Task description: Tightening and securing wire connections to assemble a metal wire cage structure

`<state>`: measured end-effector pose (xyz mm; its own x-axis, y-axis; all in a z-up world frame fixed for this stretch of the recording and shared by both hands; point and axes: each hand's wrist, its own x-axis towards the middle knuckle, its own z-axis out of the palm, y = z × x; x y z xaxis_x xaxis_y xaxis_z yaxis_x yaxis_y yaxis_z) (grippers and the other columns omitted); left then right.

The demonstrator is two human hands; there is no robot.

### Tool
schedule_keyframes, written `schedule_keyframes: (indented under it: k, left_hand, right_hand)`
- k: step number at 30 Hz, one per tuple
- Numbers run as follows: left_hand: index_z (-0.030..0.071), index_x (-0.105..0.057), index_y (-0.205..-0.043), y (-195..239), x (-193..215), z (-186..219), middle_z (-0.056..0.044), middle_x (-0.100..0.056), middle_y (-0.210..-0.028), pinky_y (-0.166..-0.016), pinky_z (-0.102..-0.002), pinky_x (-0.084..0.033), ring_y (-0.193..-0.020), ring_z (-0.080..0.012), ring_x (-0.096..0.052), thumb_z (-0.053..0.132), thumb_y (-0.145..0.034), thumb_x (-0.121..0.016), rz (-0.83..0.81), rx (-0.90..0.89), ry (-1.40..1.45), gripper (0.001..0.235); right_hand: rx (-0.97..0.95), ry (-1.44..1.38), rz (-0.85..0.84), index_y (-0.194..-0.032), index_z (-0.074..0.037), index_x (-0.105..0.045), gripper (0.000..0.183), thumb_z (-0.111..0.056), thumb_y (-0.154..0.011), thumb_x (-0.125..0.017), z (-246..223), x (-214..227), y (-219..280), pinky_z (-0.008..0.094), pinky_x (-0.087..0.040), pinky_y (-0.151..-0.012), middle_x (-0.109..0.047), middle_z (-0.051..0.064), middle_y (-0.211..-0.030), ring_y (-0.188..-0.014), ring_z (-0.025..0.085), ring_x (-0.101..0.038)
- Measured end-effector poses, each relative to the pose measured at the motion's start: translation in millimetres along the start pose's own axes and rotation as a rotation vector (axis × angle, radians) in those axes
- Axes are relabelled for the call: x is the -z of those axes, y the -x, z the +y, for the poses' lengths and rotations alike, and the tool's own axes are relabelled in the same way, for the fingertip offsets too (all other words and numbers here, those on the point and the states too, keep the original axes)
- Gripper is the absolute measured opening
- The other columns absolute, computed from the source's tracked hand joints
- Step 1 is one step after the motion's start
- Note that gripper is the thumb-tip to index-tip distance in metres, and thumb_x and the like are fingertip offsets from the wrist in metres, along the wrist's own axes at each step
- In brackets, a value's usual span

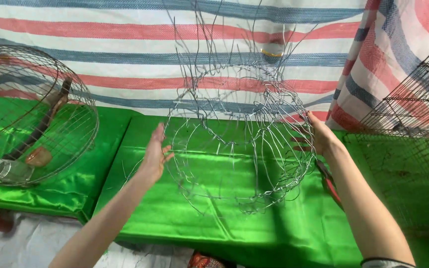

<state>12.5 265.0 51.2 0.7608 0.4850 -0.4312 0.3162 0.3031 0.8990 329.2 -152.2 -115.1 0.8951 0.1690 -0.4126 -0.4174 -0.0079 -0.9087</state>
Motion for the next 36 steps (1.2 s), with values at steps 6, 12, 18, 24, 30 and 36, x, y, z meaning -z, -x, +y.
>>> schedule_keyframes:
  k: [6, 12, 18, 24, 30, 36]
  left_hand:
    - [0.023, -0.004, -0.164, 28, -10, -25, -0.025, -0.014, -0.166, -0.123, -0.067, 0.000, -0.150, -0.0478, -0.024, 0.073, -0.096, -0.034, -0.001, 0.121, -0.033, 0.090]
    - [0.017, -0.006, -0.163, 22, -11, -43, -0.024, -0.002, -0.168, -0.124, -0.067, -0.011, -0.152, -0.0473, -0.016, 0.062, -0.099, -0.042, -0.028, 0.047, -0.024, 0.086]
    - [0.014, -0.011, -0.163, 23, 12, -25, -0.025, -0.007, -0.167, -0.122, -0.066, -0.017, -0.152, -0.0479, -0.014, 0.056, -0.100, -0.047, -0.060, 0.054, -0.374, 0.084]
    - [0.003, -0.019, -0.160, 41, -11, 25, -0.034, -0.009, -0.163, -0.119, -0.067, -0.005, -0.151, -0.0514, -0.007, 0.056, -0.098, -0.055, -0.136, -0.676, -0.525, 0.089]
    - [0.009, -0.028, -0.160, -1, -50, 15, -0.031, -0.018, -0.164, -0.116, -0.073, -0.003, -0.151, -0.0513, -0.010, 0.077, -0.094, -0.042, -0.074, -0.854, -0.932, 0.097]
    - [0.015, -0.024, -0.162, -21, -51, -4, -0.028, -0.022, -0.164, -0.117, -0.073, -0.005, -0.152, -0.0472, -0.015, 0.075, -0.096, -0.036, -0.132, -0.793, -0.941, 0.090]
  right_hand:
    - [-0.100, 0.070, -0.105, -0.158, -0.015, -0.036, 0.074, -0.061, -0.101, -0.041, -68, -62, 111, 0.074, -0.036, -0.103, -0.048, 0.024, -0.152, -0.136, 0.054, -0.045]
    - [-0.098, 0.192, -0.001, -0.160, -0.016, -0.036, 0.091, -0.075, -0.095, -0.059, 44, 15, -86, 0.073, -0.046, -0.089, -0.043, 0.025, -0.154, -0.126, 0.049, -0.054]
    - [0.019, 0.164, 0.004, -0.163, 0.000, -0.017, 0.109, -0.075, -0.094, -0.056, -6, -19, 30, 0.077, -0.011, -0.113, -0.014, 0.034, -0.165, -0.149, 0.056, -0.011]
    - [0.381, 0.419, 0.072, -0.151, -0.020, -0.049, 0.059, -0.054, -0.105, -0.058, -75, -30, 128, 0.071, -0.035, -0.106, -0.052, 0.016, -0.149, -0.142, 0.042, -0.041]
    - [0.552, 0.735, -0.086, -0.160, -0.019, -0.038, 0.080, -0.066, -0.097, -0.051, -92, -66, 205, 0.075, -0.021, -0.114, -0.030, 0.036, -0.155, -0.144, 0.058, -0.026]
    - [0.464, 0.758, -0.069, -0.160, -0.025, -0.036, 0.075, -0.064, -0.098, -0.049, -85, -68, 214, 0.067, -0.017, -0.121, -0.030, 0.027, -0.160, -0.149, 0.049, -0.023]
